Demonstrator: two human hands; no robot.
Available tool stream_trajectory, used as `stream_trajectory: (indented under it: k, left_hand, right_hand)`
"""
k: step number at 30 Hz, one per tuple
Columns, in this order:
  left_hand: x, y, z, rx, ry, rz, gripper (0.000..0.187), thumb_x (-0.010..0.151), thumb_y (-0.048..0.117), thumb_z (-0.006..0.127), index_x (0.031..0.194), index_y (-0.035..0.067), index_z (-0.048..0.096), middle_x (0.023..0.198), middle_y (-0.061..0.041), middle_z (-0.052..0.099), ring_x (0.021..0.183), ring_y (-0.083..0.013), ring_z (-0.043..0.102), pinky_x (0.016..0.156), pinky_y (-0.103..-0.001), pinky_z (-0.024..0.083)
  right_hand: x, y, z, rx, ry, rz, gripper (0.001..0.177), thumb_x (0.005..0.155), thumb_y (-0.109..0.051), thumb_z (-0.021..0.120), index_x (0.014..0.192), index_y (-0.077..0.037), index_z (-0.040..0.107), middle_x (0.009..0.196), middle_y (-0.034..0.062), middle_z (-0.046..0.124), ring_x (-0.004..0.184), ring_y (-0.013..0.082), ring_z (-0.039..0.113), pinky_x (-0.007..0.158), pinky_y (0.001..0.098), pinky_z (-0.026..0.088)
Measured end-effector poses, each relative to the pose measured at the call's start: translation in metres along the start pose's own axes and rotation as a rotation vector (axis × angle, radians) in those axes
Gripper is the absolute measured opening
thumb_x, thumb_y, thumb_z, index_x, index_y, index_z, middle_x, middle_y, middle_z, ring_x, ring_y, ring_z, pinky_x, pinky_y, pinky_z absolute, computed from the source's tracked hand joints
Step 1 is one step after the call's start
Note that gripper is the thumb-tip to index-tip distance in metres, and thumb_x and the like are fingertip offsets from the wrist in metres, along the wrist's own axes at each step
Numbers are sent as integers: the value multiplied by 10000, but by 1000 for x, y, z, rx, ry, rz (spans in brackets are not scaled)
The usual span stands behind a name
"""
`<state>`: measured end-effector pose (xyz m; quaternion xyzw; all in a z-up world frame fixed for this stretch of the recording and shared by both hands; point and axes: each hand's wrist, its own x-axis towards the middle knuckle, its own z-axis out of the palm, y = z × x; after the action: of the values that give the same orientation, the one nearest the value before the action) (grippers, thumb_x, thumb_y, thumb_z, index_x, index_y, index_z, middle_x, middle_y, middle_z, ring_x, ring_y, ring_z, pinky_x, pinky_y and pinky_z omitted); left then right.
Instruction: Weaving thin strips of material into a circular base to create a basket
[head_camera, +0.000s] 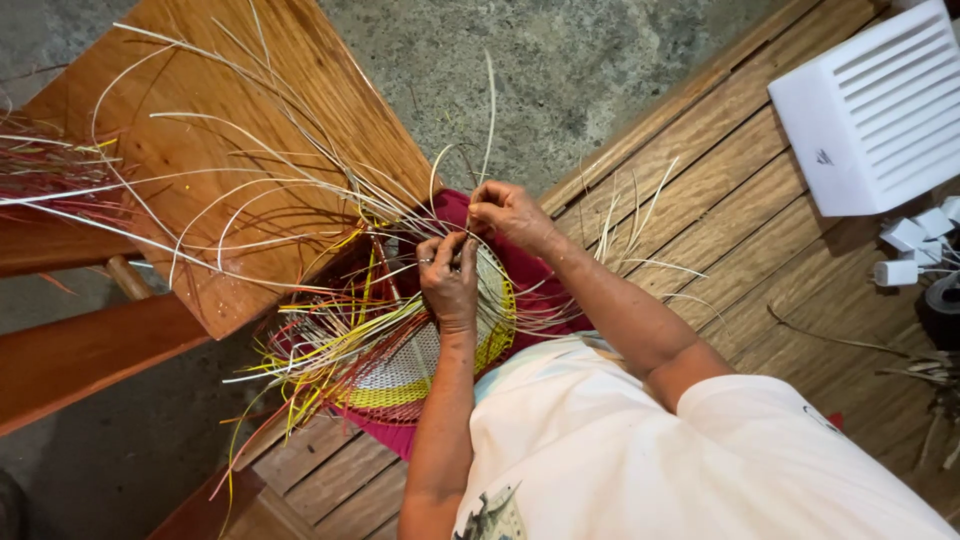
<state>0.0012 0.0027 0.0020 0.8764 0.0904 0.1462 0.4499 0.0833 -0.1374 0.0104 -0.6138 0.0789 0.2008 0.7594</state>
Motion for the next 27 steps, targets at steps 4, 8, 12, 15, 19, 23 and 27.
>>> stream_trajectory:
  k: [4, 8, 12, 15, 19, 23, 27]
  left_hand:
    - [2, 3, -6, -1, -20, 24, 152, 866, 237, 841, 994, 236, 759, 967, -23, 608, 835, -250, 697, 744, -348, 592]
    - [1, 3, -4, -39, -34, 15, 133, 877, 223, 829, 990, 220, 760, 953, -33, 615, 841, -250, 696, 739, -333, 592]
    - [3, -6, -1, -62, -37, 8, 270, 810, 278, 868, 1034, 172, 761, 976, -93, 640, 878, -313, 697, 791, -399, 592]
    - [-5, 15, 15, 386, 120, -64, 336, 786, 442, 833, 949, 172, 719, 890, -87, 615, 820, -295, 665, 783, -434, 557]
    - [15, 89, -3, 1060, 364, -179, 536, 752, 687, 777, 821, 170, 657, 761, -77, 576, 734, -268, 617, 771, -486, 504]
    - [33, 32, -12, 380, -299, -620, 490, 824, 604, 593, 946, 161, 766, 991, -49, 721, 981, -214, 701, 855, -335, 522]
    - [6, -14, -2, -152, -90, -194, 40, 921, 202, 747, 940, 180, 775, 963, -16, 660, 966, -198, 685, 932, -318, 536]
  right_hand:
    - [-4, -2, -2, -56, -49, -22, 38, 929, -85, 693, 932, -53, 672, 733, 76, 705, 654, 144, 702, 495, 251, 584]
    - [-7, -9, -4, -124, -90, -64, 37, 937, -75, 701, 942, -56, 671, 757, 71, 713, 690, 138, 700, 526, 262, 595]
    - [-35, -53, 19, -629, -179, -352, 131, 924, -123, 731, 1037, -66, 700, 896, 170, 729, 907, 334, 738, 747, 429, 605]
    - [58, 307, 18, -1383, -208, -708, 50, 900, -60, 636, 878, -104, 645, 758, 84, 630, 759, 291, 684, 635, 413, 587]
    - [-25, 229, 39, -1307, -177, -575, 42, 920, -130, 618, 907, -118, 657, 794, 92, 653, 800, 306, 689, 670, 429, 581]
    - [-16, 115, 14, -1149, -145, -290, 174, 965, -287, 579, 972, -150, 685, 875, 111, 705, 893, 341, 702, 748, 465, 568]
    - [-16, -12, 4, -982, -118, -27, 316, 1010, -444, 540, 1037, -180, 713, 956, 131, 756, 986, 376, 714, 827, 501, 554]
